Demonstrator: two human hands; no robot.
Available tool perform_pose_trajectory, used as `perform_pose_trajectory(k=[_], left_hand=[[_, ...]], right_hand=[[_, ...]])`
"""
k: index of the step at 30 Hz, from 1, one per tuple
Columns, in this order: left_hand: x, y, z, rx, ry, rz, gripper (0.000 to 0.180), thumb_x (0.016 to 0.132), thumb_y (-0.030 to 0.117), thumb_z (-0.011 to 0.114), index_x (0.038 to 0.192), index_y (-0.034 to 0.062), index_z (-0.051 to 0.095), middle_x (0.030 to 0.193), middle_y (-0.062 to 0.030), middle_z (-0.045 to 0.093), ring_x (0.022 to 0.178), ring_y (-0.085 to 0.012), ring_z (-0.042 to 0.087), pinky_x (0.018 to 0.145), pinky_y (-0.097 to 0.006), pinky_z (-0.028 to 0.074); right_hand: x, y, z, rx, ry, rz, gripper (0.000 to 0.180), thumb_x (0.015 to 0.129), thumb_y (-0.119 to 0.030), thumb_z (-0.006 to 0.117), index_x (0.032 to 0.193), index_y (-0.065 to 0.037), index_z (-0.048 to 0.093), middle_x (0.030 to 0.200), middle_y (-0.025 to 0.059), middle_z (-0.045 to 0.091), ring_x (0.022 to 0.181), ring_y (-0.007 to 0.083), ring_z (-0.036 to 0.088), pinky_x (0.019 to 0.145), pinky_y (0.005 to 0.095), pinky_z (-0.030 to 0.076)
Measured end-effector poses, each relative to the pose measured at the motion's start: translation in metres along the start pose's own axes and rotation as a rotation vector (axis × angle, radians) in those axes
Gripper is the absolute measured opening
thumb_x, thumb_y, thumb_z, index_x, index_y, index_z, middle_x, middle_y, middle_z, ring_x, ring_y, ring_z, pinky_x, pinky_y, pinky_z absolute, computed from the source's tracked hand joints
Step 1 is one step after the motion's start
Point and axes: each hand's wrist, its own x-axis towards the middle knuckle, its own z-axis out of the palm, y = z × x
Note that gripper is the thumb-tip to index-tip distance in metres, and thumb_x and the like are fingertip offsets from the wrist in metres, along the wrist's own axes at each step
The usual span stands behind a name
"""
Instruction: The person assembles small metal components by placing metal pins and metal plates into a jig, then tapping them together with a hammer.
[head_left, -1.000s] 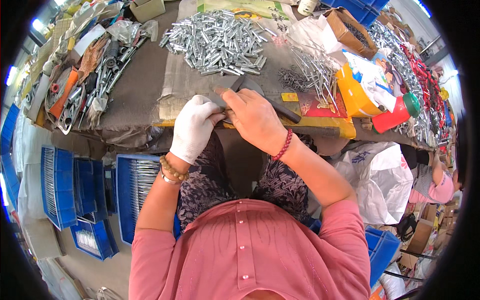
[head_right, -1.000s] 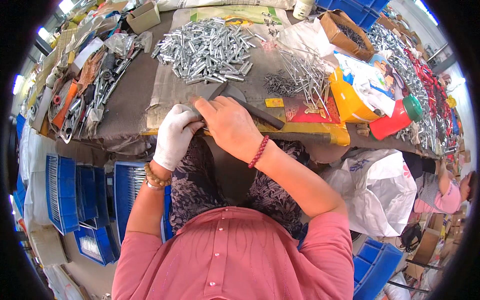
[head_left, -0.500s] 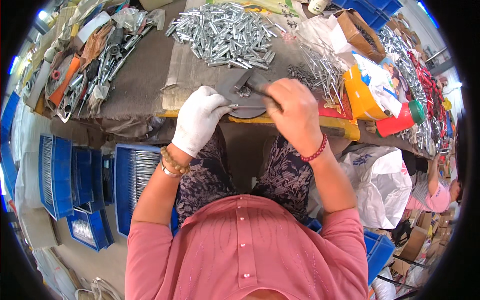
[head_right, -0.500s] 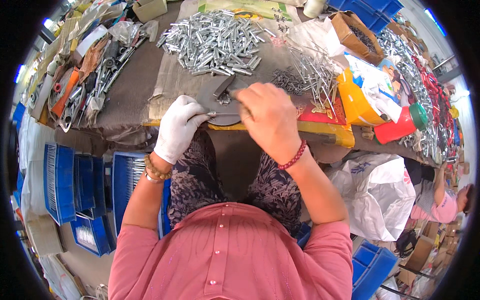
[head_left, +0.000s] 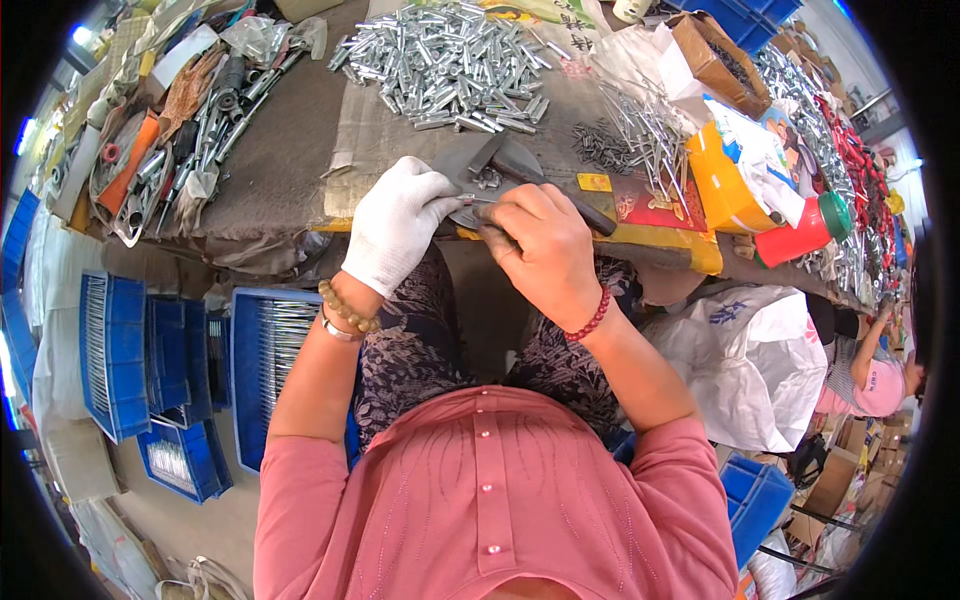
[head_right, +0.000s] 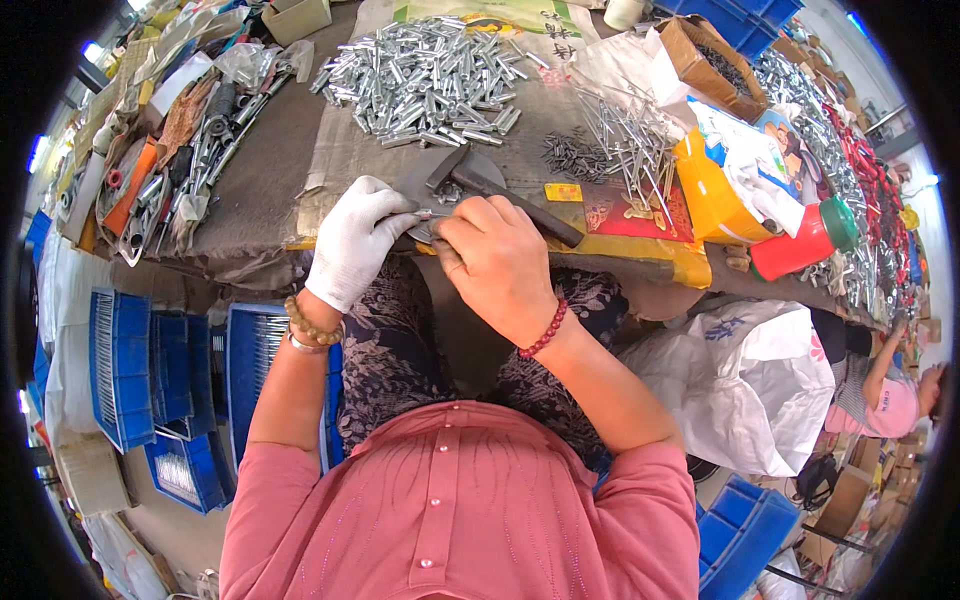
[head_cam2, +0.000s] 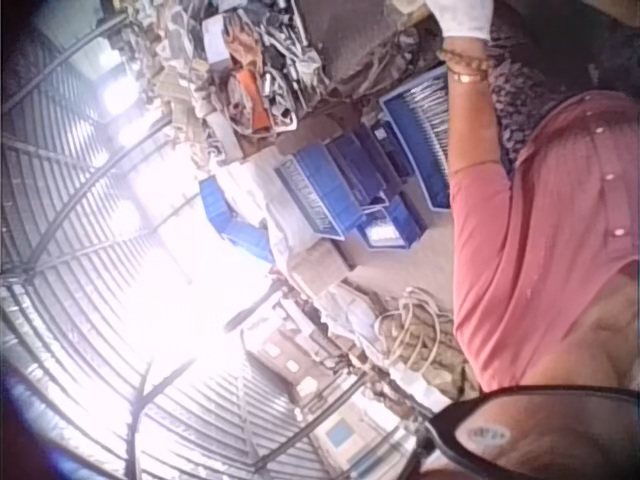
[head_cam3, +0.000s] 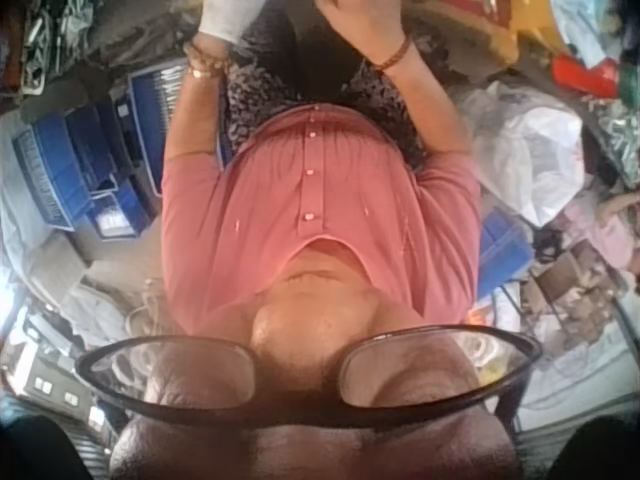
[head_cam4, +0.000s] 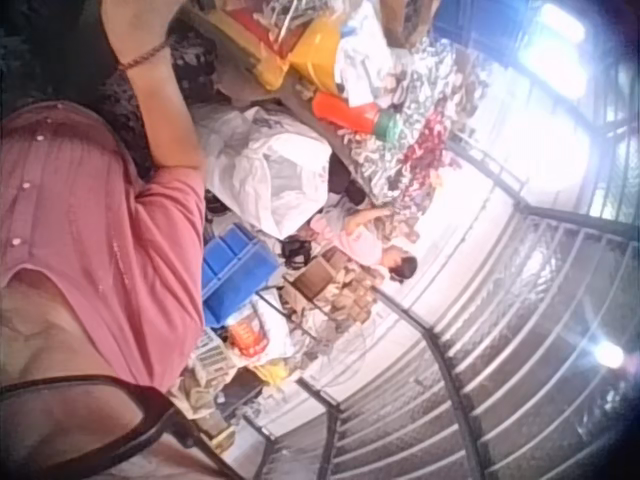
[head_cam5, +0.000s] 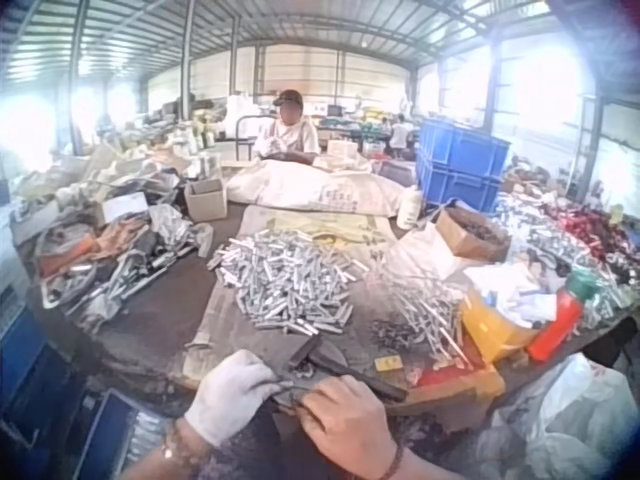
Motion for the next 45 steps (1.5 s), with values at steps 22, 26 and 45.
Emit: perform_pose_trajectory(k=[22,26,45], left_hand=[[-0.009,0.011,0.005,0.055,0.058,0.068,0.009,0.087,0.01,0.079,0.094,0.007,0.075,0.094,-0.0101,0.064,0.09,-0.0309,0.066,0.08,-0.04,0.054],[-0.008,0.011,0.005,-0.03,0.091,0.082,0.009,0.086,0.008,0.08,0.094,0.0066,0.074,0.094,-0.0099,0.064,0.09,-0.0302,0.066,0.081,-0.04,0.054],[-0.008,0.006,0.005,-0.056,0.055,0.052,0.013,0.085,0.006,0.08,0.093,0.0045,0.07,0.093,-0.0108,0.063,0.09,-0.0319,0.065,0.082,-0.04,0.053]], right_hand=[[0.035,0.02,0.009,-0.09,-0.162,-0.127,0.01,0.084,-0.002,0.068,0.093,-0.005,0.064,0.098,0.0103,0.059,0.097,0.0339,0.062,0.085,0.0452,0.052],[0.035,0.029,0.002,0.089,-0.13,0.026,0.012,0.085,-0.003,0.074,0.094,-0.002,0.066,0.1,0.0129,0.063,0.099,0.0368,0.063,0.085,0.0475,0.052],[0.041,0.017,-0.006,-0.155,-0.242,-0.169,0.011,0.084,-0.002,0.068,0.092,-0.005,0.062,0.097,0.0108,0.059,0.096,0.032,0.061,0.086,0.0445,0.052]])
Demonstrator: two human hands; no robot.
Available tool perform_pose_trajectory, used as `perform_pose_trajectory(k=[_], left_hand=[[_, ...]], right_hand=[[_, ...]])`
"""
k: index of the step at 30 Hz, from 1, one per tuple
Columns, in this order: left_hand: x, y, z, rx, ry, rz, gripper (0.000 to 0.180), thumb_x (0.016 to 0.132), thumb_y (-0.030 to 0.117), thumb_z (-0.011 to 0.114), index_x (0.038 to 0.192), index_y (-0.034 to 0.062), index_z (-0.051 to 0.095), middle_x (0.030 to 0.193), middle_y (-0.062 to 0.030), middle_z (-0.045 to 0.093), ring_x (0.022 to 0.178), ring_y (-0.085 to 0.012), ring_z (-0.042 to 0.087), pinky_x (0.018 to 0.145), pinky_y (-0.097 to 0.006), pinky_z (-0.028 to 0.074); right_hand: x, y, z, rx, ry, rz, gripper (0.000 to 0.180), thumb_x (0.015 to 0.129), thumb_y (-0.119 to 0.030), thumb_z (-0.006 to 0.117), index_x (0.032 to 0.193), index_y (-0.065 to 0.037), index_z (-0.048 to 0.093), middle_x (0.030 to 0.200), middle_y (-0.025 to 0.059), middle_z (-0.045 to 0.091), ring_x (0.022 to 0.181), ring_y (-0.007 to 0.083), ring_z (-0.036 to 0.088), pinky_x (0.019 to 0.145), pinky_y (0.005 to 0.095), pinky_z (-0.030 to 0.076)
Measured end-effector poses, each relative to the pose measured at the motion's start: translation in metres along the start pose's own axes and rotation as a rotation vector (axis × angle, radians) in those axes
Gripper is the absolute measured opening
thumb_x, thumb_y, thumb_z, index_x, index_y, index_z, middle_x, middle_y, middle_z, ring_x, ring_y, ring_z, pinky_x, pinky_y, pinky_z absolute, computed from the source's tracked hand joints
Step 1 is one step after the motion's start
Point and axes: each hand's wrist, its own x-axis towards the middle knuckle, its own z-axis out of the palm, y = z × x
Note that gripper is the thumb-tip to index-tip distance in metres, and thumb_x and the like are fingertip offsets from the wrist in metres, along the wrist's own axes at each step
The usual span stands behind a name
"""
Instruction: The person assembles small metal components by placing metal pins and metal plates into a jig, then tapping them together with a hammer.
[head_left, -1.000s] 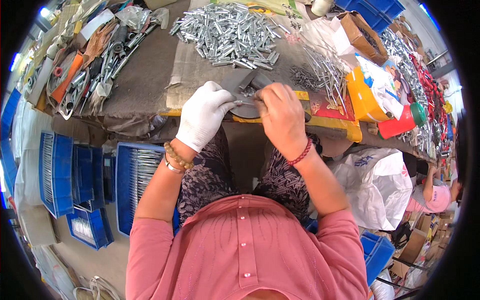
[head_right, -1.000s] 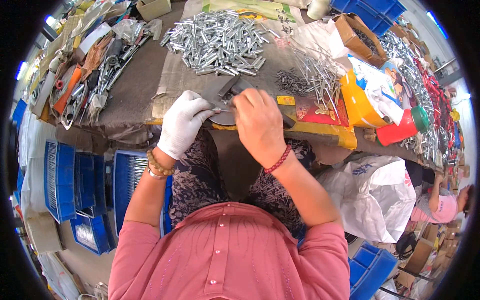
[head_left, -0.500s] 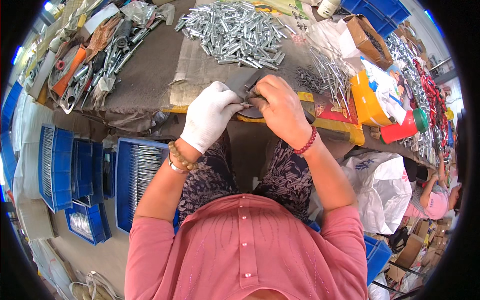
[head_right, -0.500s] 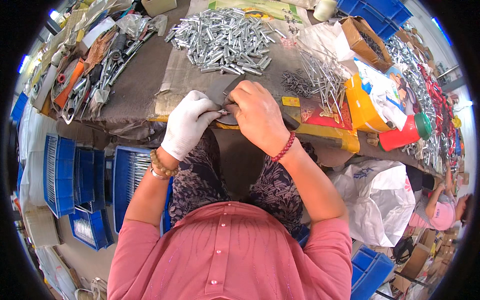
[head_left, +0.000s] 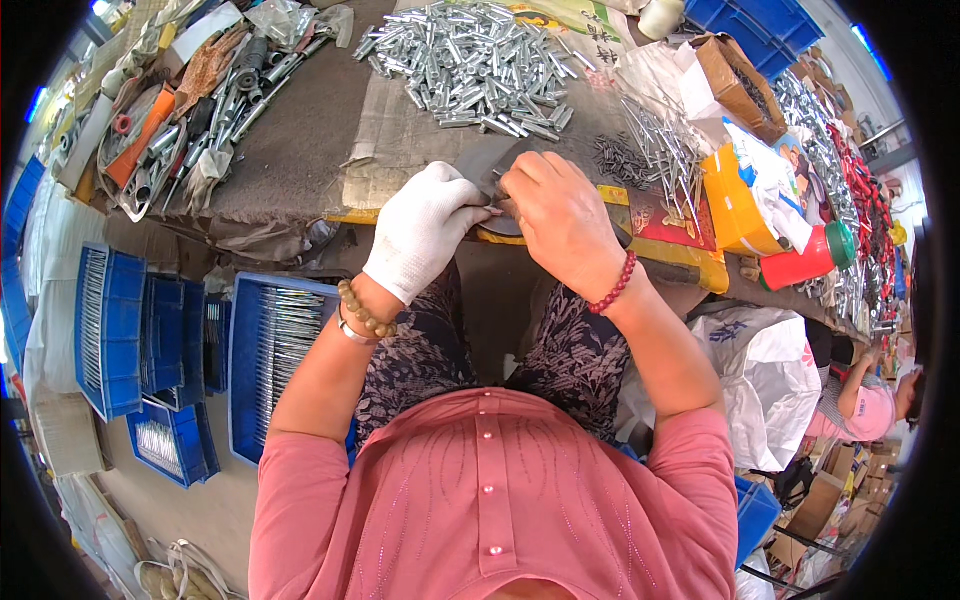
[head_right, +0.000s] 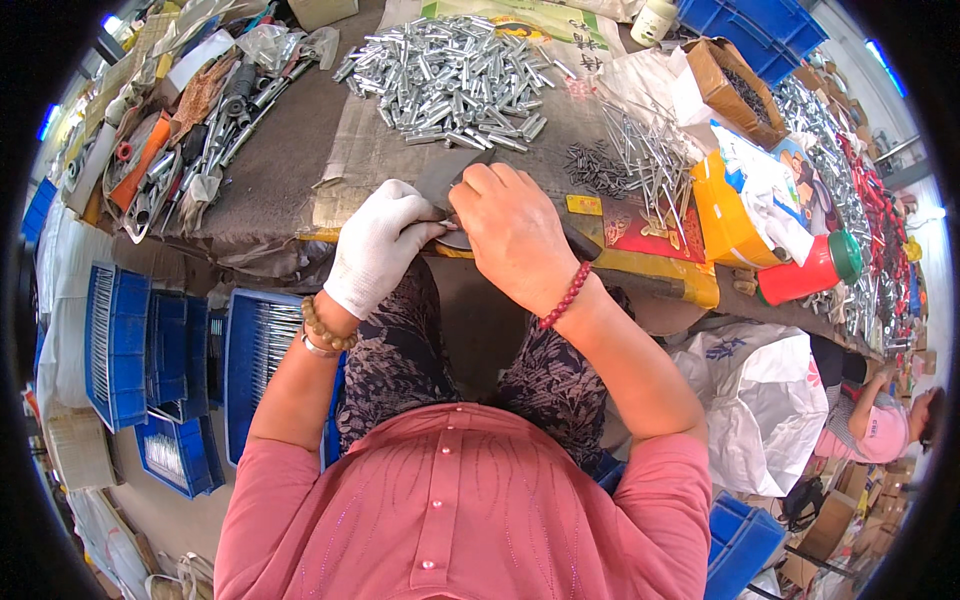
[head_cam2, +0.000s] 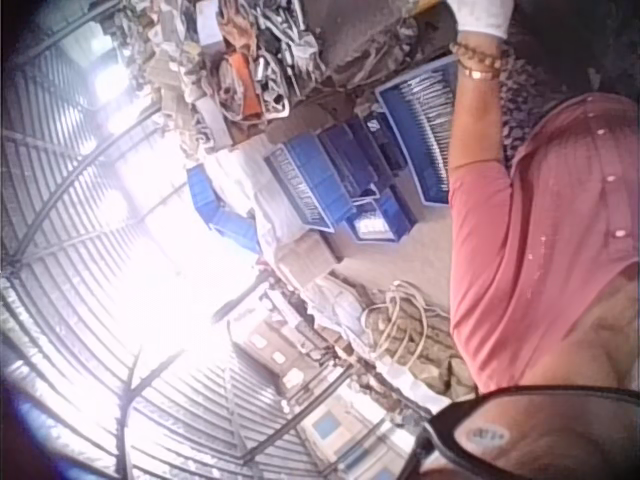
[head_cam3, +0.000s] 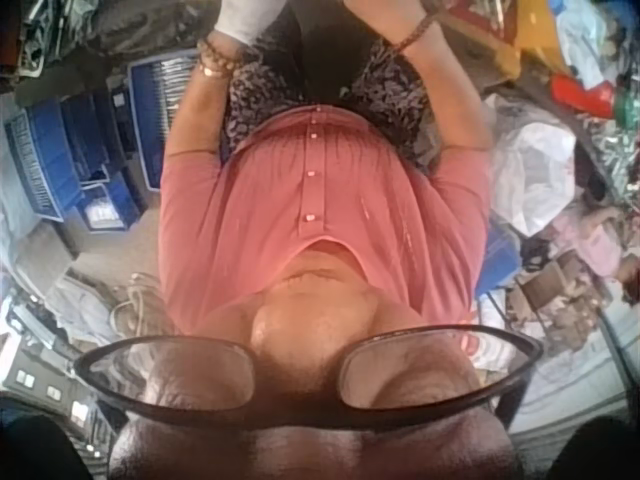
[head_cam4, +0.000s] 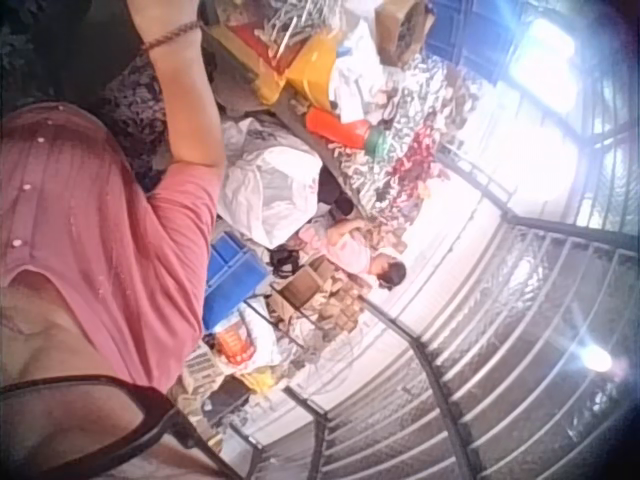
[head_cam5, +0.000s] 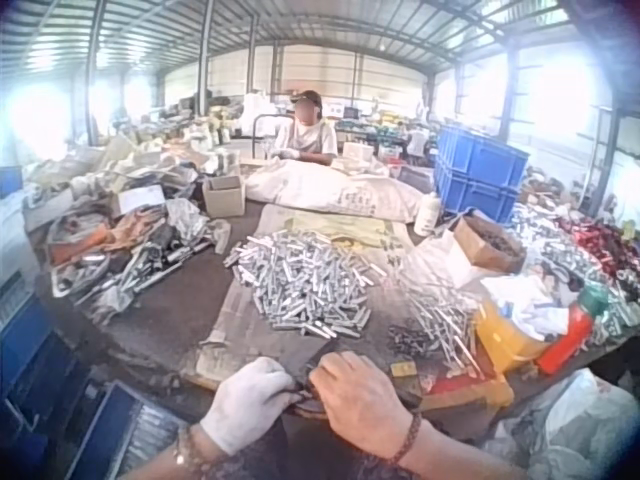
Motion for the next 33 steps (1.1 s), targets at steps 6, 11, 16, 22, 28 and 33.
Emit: perform_pose_trajectory(k=[6,11,16,22,28,33], left_hand=[[0.0,-0.002,0.001,-0.008,-0.005,0.014,0.013,0.085,0.006,0.08,0.092,0.0043,0.07,0.094,-0.0107,0.063,0.09,-0.0314,0.065,0.082,-0.04,0.053],[-0.001,-0.003,0.002,-0.021,0.012,0.006,0.012,0.085,0.007,0.08,0.091,0.0044,0.07,0.093,-0.0106,0.063,0.09,-0.031,0.065,0.082,-0.039,0.053],[-0.001,-0.003,0.001,-0.026,-0.004,0.007,0.013,0.085,0.008,0.081,0.092,0.0043,0.07,0.093,-0.0107,0.063,0.09,-0.0313,0.065,0.081,-0.039,0.053],[0.0,-0.006,0.003,-0.001,0.022,0.028,0.014,0.083,0.009,0.081,0.093,0.0048,0.071,0.093,-0.0112,0.063,0.09,-0.0333,0.065,0.08,-0.041,0.054],[0.001,-0.006,0.003,-0.002,0.033,0.035,0.014,0.083,0.014,0.081,0.092,0.0064,0.073,0.091,-0.011,0.064,0.089,-0.0342,0.065,0.078,-0.042,0.054],[0.001,-0.007,0.005,0.045,0.036,0.038,0.014,0.084,0.013,0.081,0.092,0.0062,0.072,0.092,-0.0112,0.064,0.088,-0.0346,0.065,0.078,-0.042,0.054]], right_hand=[[0.0,0.0,0.006,0.12,0.019,0.054,0.011,0.084,0.0,0.067,0.093,-0.004,0.062,0.096,0.0116,0.059,0.095,0.0336,0.062,0.084,0.0463,0.053],[-0.004,-0.002,0.004,0.101,0.03,0.082,0.011,0.083,0.001,0.067,0.092,-0.004,0.062,0.096,0.0115,0.06,0.095,0.0337,0.062,0.084,0.0458,0.053],[-0.003,-0.003,0.003,0.014,0.032,0.04,0.013,0.081,0.002,0.067,0.091,-0.005,0.062,0.094,0.0111,0.058,0.094,0.0332,0.061,0.084,0.0453,0.053],[0.008,-0.016,0.003,-0.239,-0.019,-0.117,0.006,0.079,-0.009,0.068,0.085,-0.009,0.065,0.092,0.0062,0.059,0.092,0.0256,0.061,0.081,0.038,0.052],[0.006,-0.02,0.006,-0.4,-0.064,-0.141,0.005,0.081,-0.014,0.066,0.085,-0.011,0.066,0.09,0.0042,0.06,0.093,0.0212,0.06,0.08,0.0338,0.05],[0.003,-0.022,0.012,-0.427,-0.036,-0.104,0.009,0.08,-0.014,0.067,0.088,-0.01,0.066,0.093,0.0048,0.06,0.095,0.0222,0.061,0.081,0.0345,0.051]])
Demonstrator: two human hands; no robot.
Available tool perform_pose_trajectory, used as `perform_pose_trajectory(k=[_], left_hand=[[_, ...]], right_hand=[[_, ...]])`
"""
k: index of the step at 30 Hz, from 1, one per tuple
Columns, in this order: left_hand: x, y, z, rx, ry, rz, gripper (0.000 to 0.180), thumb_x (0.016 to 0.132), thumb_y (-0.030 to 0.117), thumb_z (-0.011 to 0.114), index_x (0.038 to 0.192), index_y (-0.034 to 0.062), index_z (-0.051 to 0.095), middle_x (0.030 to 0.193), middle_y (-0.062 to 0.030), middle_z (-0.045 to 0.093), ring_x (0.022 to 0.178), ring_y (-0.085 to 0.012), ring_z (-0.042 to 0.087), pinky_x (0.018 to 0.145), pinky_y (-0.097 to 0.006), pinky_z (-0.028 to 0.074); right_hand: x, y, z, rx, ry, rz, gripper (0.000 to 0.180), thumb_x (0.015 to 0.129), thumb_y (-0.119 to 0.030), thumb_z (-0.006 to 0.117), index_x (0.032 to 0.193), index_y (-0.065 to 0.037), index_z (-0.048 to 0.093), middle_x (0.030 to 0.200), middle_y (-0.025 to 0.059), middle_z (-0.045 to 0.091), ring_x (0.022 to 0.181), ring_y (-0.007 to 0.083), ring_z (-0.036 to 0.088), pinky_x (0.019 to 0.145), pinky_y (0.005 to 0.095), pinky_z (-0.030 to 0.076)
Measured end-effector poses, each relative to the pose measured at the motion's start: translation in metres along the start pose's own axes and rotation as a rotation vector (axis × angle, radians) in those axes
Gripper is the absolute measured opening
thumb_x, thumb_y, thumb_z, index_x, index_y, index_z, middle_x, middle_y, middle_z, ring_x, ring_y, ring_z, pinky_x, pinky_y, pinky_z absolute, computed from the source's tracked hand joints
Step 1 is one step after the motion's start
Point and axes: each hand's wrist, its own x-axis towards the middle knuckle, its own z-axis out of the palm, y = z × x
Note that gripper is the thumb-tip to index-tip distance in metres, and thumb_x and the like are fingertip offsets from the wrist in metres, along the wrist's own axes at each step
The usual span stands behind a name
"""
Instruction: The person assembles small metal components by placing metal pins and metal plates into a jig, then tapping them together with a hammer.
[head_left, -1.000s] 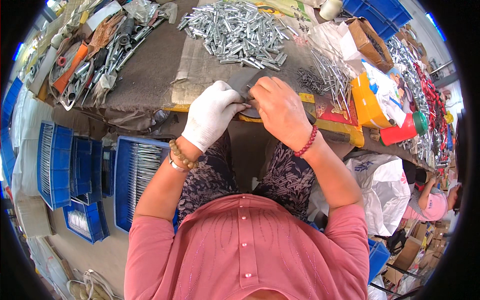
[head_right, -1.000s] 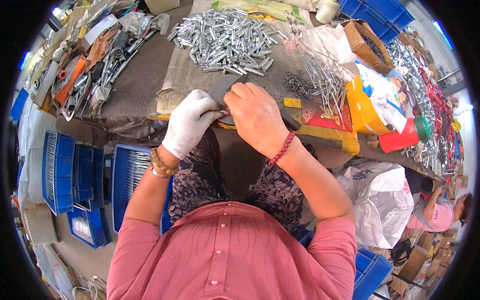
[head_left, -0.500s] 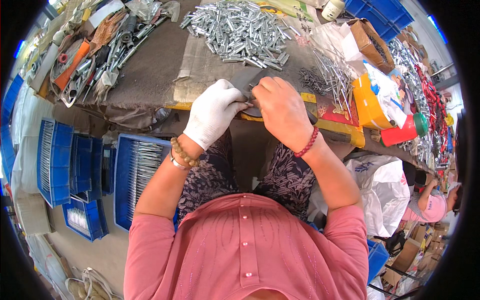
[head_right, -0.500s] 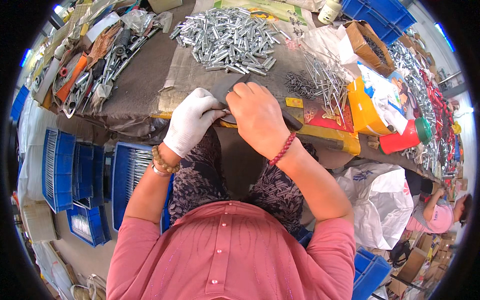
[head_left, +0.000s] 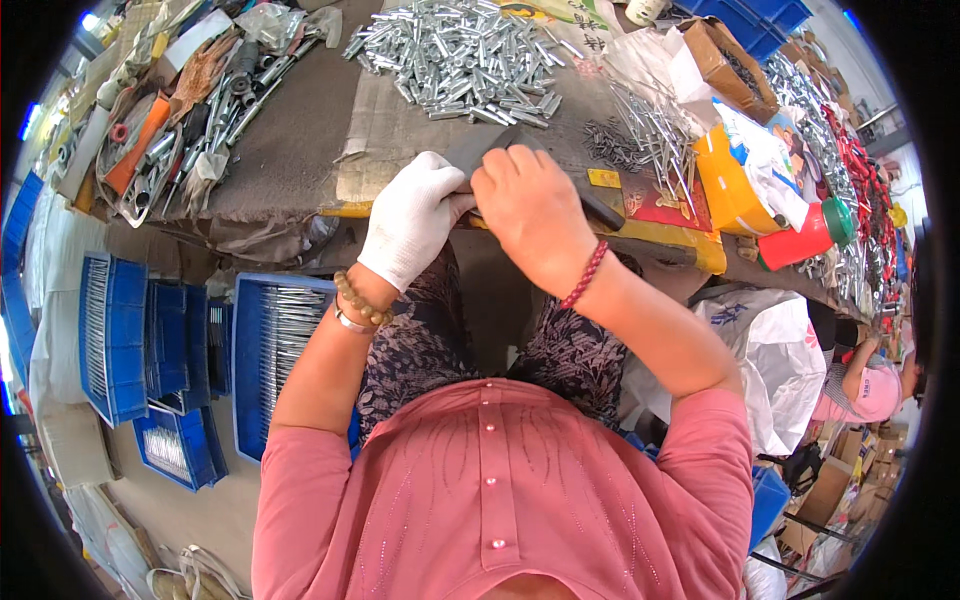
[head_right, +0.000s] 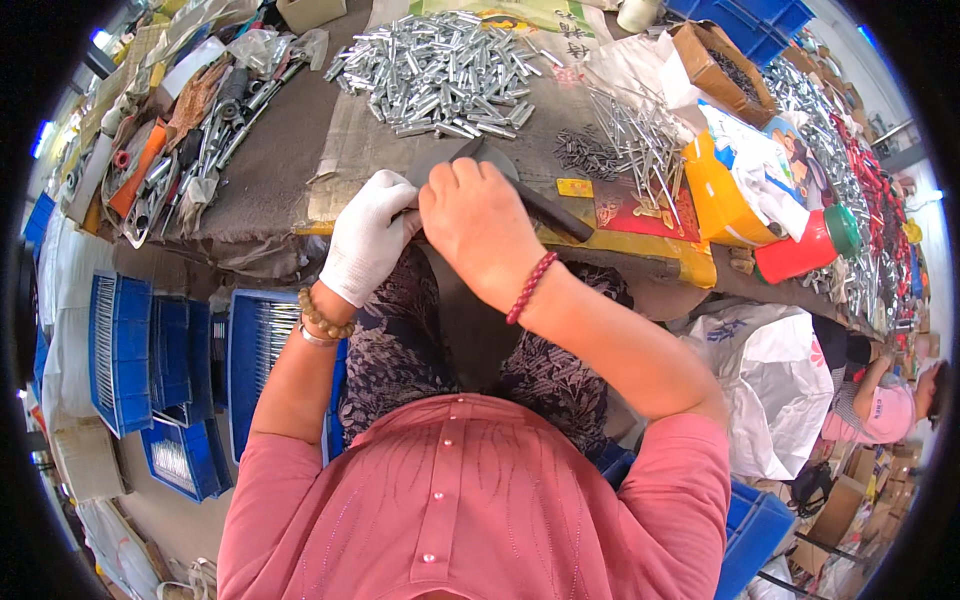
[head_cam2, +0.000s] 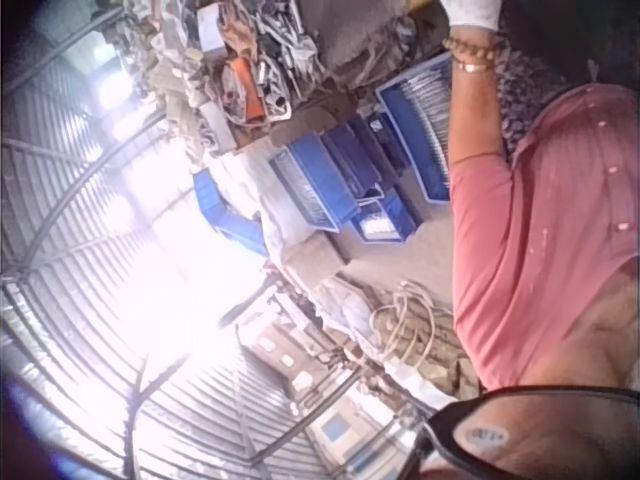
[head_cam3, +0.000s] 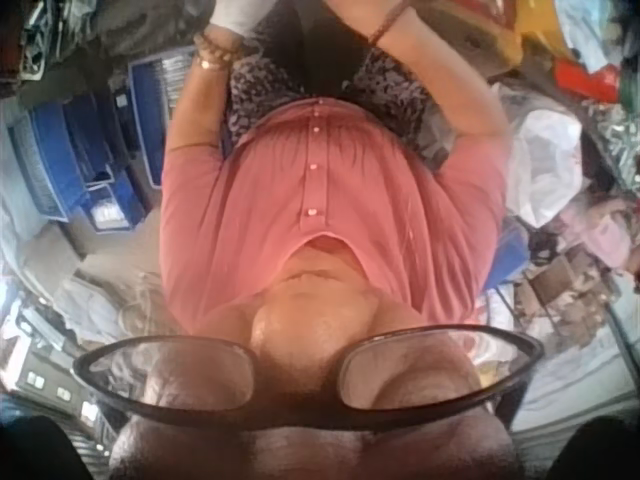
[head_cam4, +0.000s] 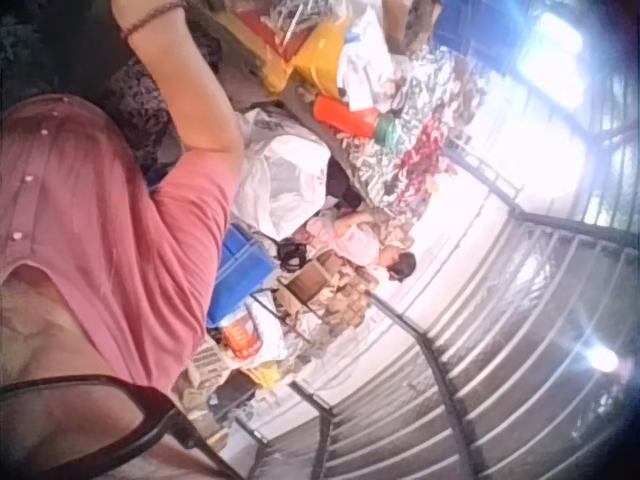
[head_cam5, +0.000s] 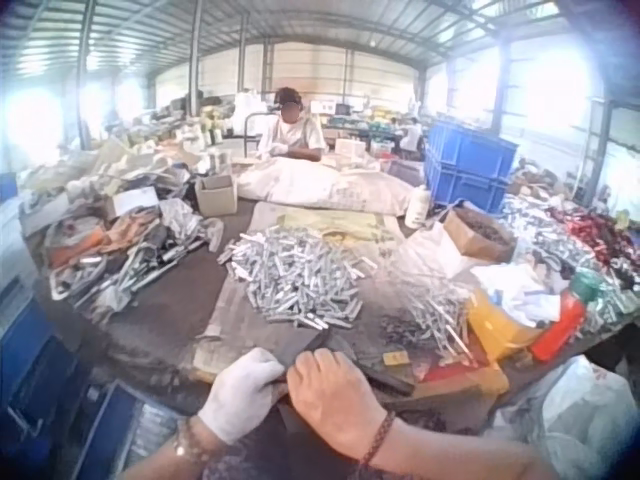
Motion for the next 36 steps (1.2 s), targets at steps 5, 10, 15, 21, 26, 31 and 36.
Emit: perform_pose_trajectory(k=[5,10,15,21,26,31,36], left_hand=[[-0.002,-0.001,0.002,-0.032,-0.005,-0.025,0.014,0.085,0.014,0.081,0.091,0.0066,0.072,0.092,-0.0114,0.063,0.089,-0.0344,0.066,0.078,-0.042,0.054],[0.0,0.004,-0.004,-0.029,-0.065,-0.06,0.011,0.086,0.011,0.079,0.092,0.0051,0.072,0.093,-0.0119,0.063,0.091,-0.0333,0.066,0.081,-0.041,0.053],[-0.002,0.006,-0.006,-0.04,-0.069,-0.076,0.01,0.087,0.007,0.078,0.094,0.0036,0.072,0.094,-0.012,0.063,0.092,-0.0325,0.065,0.084,-0.04,0.053],[-0.001,0.003,-0.004,-0.033,-0.075,-0.047,0.01,0.088,0.008,0.078,0.096,0.0042,0.074,0.095,-0.0114,0.064,0.093,-0.0316,0.065,0.085,-0.039,0.053],[0.005,0.008,-0.018,0.049,-0.181,-0.002,0.014,0.088,0.011,0.078,0.101,0.0047,0.076,0.096,-0.0115,0.065,0.096,-0.0317,0.066,0.087,-0.041,0.053],[0.003,0.014,-0.015,0.054,-0.049,-0.013,0.016,0.086,0.012,0.08,0.101,0.0049,0.077,0.101,-0.012,0.068,0.102,-0.0321,0.066,0.091,-0.041,0.053],[0.002,0.01,-0.014,0.04,-0.044,-0.002,0.015,0.086,0.011,0.079,0.099,0.005,0.077,0.104,-0.0114,0.069,0.104,-0.0319,0.066,0.093,-0.04,0.053]], right_hand=[[-0.005,0.01,0.001,0.224,0.042,0.065,0.01,0.081,-0.012,0.07,0.089,-0.008,0.065,0.095,0.0073,0.061,0.097,0.0268,0.062,0.084,0.0398,0.053],[-0.011,0.015,0.011,0.504,0.101,0.214,0.014,0.08,-0.007,0.075,0.089,-0.005,0.064,0.097,0.0107,0.062,0.097,0.0331,0.063,0.086,0.0462,0.053],[-0.011,0.014,0.009,0.527,0.118,0.216,0.018,0.078,-0.006,0.077,0.091,-0.003,0.065,0.098,0.0114,0.062,0.096,0.0345,0.062,0.085,0.0468,0.053],[-0.014,0.031,0.009,0.605,0.219,0.257,0.014,0.08,-0.004,0.077,0.09,-0.003,0.067,0.092,0.0116,0.063,0.092,0.0352,0.064,0.081,0.0456,0.053],[-0.026,0.042,-0.011,0.686,0.127,0.435,0.012,0.084,-0.007,0.079,0.091,-0.003,0.07,0.091,0.0124,0.066,0.092,0.0357,0.067,0.079,0.0452,0.053],[-0.033,0.034,-0.002,0.715,0.175,0.385,0.011,0.085,-0.006,0.079,0.091,-0.003,0.071,0.091,0.0121,0.066,0.09,0.0352,0.066,0.078,0.0445,0.053],[-0.029,0.033,0.001,0.724,0.182,0.393,0.011,0.085,-0.006,0.079,0.091,-0.003,0.071,0.09,0.0117,0.065,0.088,0.0349,0.066,0.077,0.0441,0.052]])
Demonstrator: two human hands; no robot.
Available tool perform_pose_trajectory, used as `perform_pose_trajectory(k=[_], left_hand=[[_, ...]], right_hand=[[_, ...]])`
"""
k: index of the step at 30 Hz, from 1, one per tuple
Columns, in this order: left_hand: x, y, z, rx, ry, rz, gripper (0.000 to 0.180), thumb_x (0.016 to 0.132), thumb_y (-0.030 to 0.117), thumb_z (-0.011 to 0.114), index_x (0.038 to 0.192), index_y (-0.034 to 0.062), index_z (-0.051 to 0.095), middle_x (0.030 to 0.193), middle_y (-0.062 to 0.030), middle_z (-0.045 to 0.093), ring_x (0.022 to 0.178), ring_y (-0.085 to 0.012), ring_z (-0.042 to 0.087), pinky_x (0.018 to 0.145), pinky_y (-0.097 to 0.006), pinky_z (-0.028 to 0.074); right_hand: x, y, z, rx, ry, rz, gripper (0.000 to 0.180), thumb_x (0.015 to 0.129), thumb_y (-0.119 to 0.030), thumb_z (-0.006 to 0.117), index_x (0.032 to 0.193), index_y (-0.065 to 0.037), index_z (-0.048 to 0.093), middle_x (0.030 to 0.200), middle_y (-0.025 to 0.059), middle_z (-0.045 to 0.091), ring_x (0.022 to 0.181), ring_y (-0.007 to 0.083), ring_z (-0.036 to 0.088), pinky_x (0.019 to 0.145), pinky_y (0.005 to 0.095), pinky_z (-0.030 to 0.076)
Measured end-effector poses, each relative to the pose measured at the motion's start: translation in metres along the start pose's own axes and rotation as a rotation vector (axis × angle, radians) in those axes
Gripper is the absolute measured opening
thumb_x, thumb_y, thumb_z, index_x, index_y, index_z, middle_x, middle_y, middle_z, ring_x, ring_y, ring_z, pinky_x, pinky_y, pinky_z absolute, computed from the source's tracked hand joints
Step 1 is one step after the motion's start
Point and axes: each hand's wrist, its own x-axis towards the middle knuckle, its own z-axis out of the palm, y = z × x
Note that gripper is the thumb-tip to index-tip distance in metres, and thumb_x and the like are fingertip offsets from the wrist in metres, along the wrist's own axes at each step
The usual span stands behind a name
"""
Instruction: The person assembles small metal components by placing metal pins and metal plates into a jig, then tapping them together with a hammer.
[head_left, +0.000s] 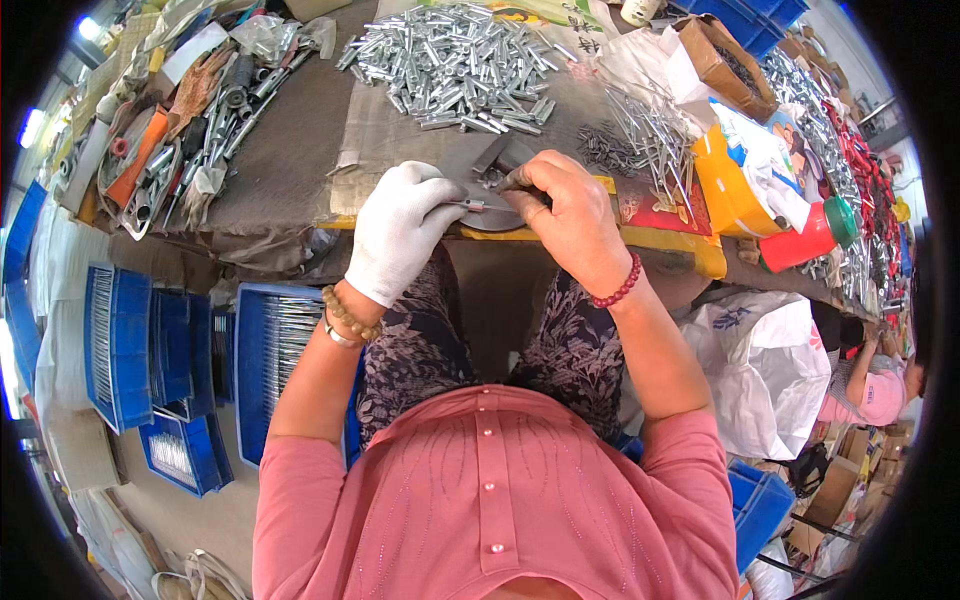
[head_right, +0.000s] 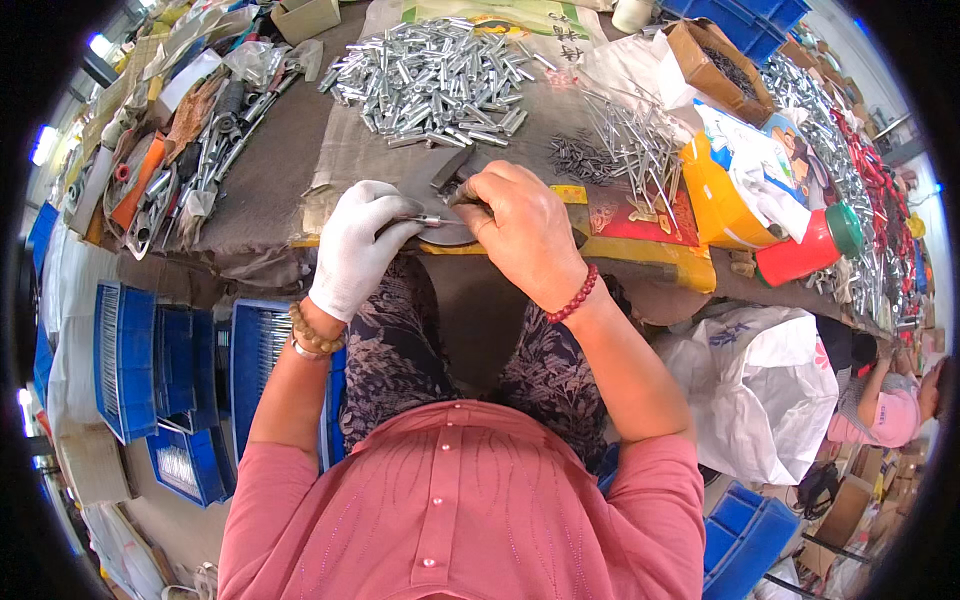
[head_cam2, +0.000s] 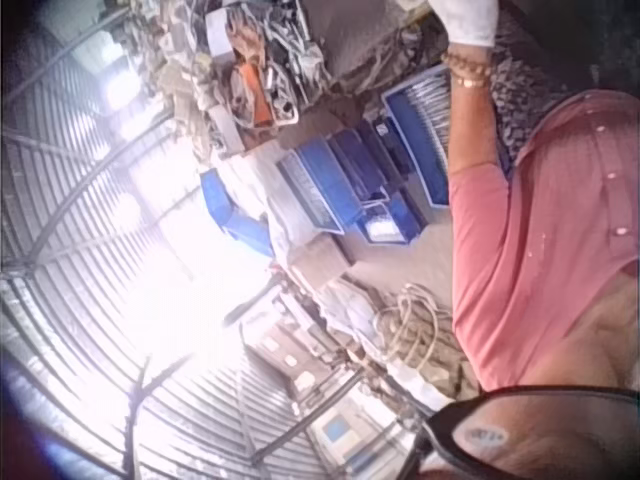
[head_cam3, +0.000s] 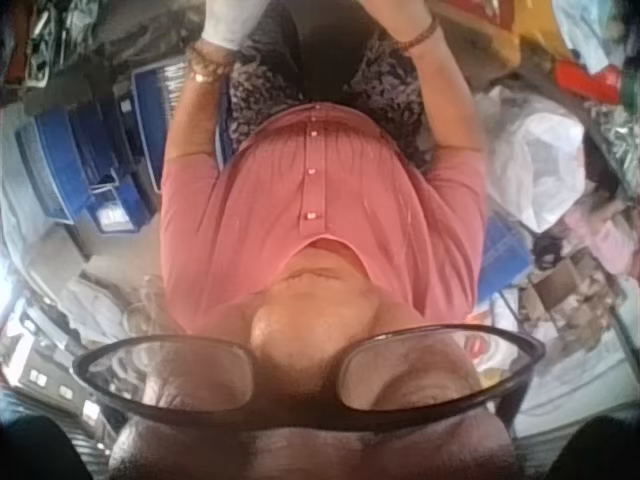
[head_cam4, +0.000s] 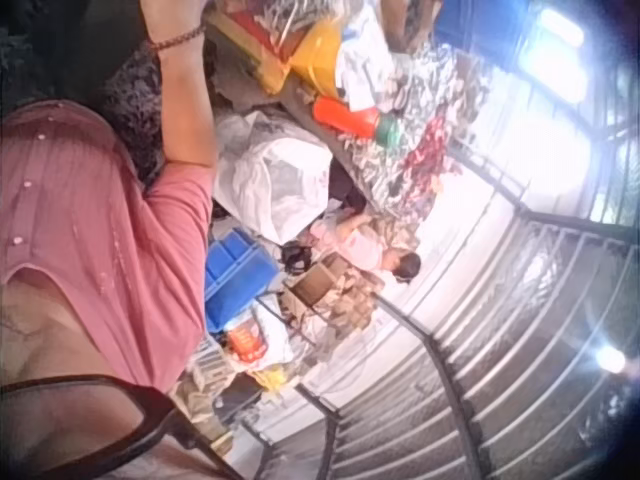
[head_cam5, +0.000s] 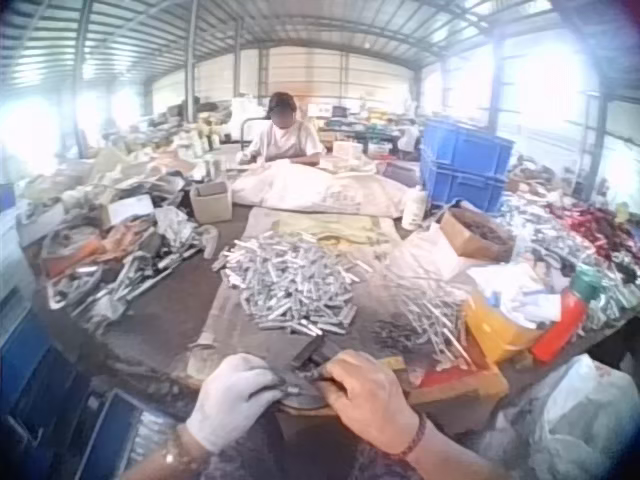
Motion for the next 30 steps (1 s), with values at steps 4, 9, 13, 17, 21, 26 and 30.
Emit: perform_pose_trajectory(k=[4,9,13,17,21,26,30], left_hand=[[0.003,-0.002,0.001,0.006,-0.003,0.038,0.014,0.086,0.011,0.079,0.099,0.0055,0.077,0.103,-0.0105,0.069,0.103,-0.0315,0.066,0.091,-0.041,0.053],[0.008,-0.003,0.003,0.049,-0.019,0.075,0.015,0.086,0.012,0.079,0.1,0.0065,0.078,0.099,-0.0099,0.068,0.099,-0.0311,0.066,0.088,-0.04,0.053],[0.009,-0.01,0.008,0.03,-0.026,0.058,0.013,0.086,0.016,0.079,0.098,0.0098,0.078,0.095,-0.0083,0.066,0.094,-0.0306,0.065,0.084,-0.041,0.053],[0.005,-0.009,0.009,0.022,-0.022,0.077,0.01,0.086,0.02,0.079,0.092,0.0119,0.077,0.091,-0.0067,0.065,0.091,-0.0301,0.064,0.082,-0.041,0.053],[0.002,-0.004,0.008,0.034,-0.024,0.061,0.012,0.085,0.011,0.08,0.096,0.0075,0.077,0.093,-0.0093,0.065,0.092,-0.0311,0.065,0.083,-0.04,0.053],[0.001,-0.002,0.009,0.051,-0.005,0.045,0.011,0.084,0.011,0.08,0.095,0.0078,0.077,0.092,-0.0087,0.065,0.092,-0.0304,0.065,0.082,-0.04,0.053],[0.0,-0.003,0.01,0.026,0.008,0.038,0.012,0.084,0.01,0.08,0.095,0.0077,0.078,0.092,-0.0087,0.065,0.092,-0.0304,0.065,0.083,-0.039,0.053]], right_hand=[[0.001,0.0,0.005,0.027,-0.009,0.027,0.011,0.085,-0.007,0.079,0.091,-0.003,0.071,0.09,0.0116,0.064,0.088,0.0345,0.065,0.076,0.044,0.052],[0.004,0.006,0.01,0.015,0.014,-0.005,0.011,0.084,-0.007,0.079,0.091,-0.004,0.071,0.091,0.0108,0.064,0.089,0.0341,0.065,0.078,0.045,0.052],[0.006,0.005,0.013,-0.034,-0.018,-0.043,0.012,0.083,-0.008,0.08,0.091,-0.004,0.072,0.093,0.0098,0.064,0.092,0.0342,0.064,0.081,0.046,0.052],[0.006,0.003,0.013,-0.053,-0.082,-0.047,0.012,0.083,-0.008,0.079,0.091,-0.003,0.071,0.093,0.0105,0.064,0.094,0.0349,0.064,0.082,0.0466,0.052],[0.007,0.004,0.014,-0.059,-0.084,-0.079,0.012,0.083,-0.006,0.077,0.091,-0.002,0.069,0.094,0.0116,0.063,0.094,0.0358,0.064,0.082,0.0473,0.052],[0.015,0.002,0.01,-0.125,-0.126,-0.188,0.011,0.081,-0.002,0.072,0.089,-0.003,0.065,0.093,0.0125,0.06,0.093,0.0364,0.062,0.082,0.0482,0.052],[0.018,0.001,0.01,-0.143,-0.148,-0.209,0.01,0.081,-0.002,0.072,0.087,-0.004,0.065,0.092,0.0121,0.06,0.092,0.0356,0.063,0.082,0.0479,0.052]])
